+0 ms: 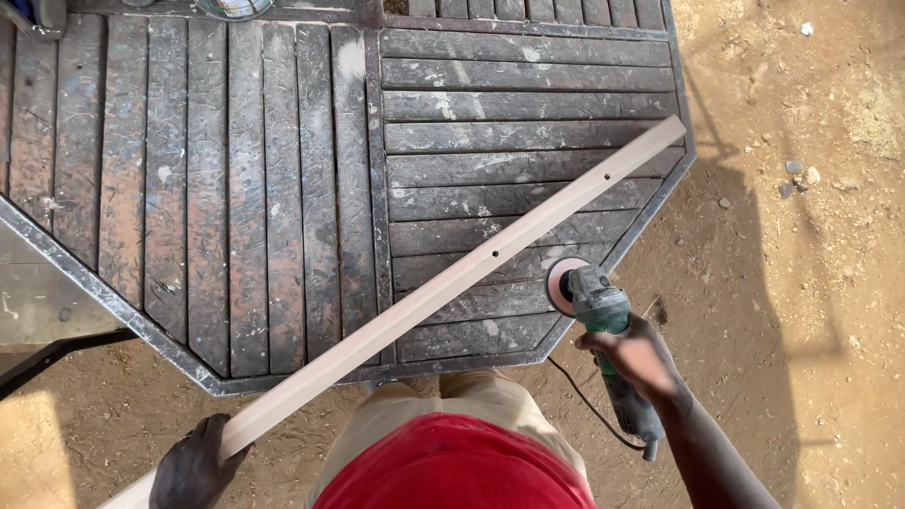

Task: Sanding a long wooden plank using an angle grinder with a sanding attachment

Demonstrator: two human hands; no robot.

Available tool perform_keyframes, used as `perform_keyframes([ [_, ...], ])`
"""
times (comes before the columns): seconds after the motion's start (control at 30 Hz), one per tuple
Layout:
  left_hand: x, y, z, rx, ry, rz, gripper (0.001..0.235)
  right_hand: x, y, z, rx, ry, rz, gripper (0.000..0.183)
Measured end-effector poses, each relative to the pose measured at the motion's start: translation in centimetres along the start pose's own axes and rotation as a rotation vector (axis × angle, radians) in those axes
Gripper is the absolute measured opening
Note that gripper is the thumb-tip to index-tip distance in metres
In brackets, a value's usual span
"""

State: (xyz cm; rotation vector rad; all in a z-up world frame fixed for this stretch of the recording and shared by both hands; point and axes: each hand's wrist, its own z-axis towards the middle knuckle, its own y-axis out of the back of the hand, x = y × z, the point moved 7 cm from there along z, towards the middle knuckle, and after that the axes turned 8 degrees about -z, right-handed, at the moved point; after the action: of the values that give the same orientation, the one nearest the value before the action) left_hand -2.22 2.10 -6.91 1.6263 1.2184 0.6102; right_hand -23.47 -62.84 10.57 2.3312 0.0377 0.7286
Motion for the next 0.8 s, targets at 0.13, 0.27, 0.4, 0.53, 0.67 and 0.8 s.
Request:
perform_keyframes([
  [0.13,-1.3,0.6,-0.7,-0.047,-0.059,-0.038,0.056,4.0,-1.1,-0.4,0.015,-0.209,-0.113,0.030],
  [0.27,-8.2,3.9,0.2,-0.109,-0.195,-0.047,0.053,4.8,-2.1,2.7,-0.078,-0.211,-0.034,0.026],
  [0.4,-15.6,5.5,3.3,-0.118,-0.354,-0.093,0.060,6.1,-3.6,3.7,-0.093,-0.223,-0.071,0.028],
  [0.53,-20.8,2.5,7.8,0.046,-0.350,-0.015,0.057,8.7,-7.7,0.4,0.087,-0.204,-0.097,0.026],
  [0.67,-23.2,3.2,9.3,0.096,-0.201,-0.030,0.066,9.1,-12.0,-0.6,0.219,-0.071,-0.409,0.053],
  [0.8,-23.3,3.3,9.2,0.141,-0.155,-0.023,0.062,9.6,-9.8,1.1,0.210,-0.110,-0.426,0.057],
])
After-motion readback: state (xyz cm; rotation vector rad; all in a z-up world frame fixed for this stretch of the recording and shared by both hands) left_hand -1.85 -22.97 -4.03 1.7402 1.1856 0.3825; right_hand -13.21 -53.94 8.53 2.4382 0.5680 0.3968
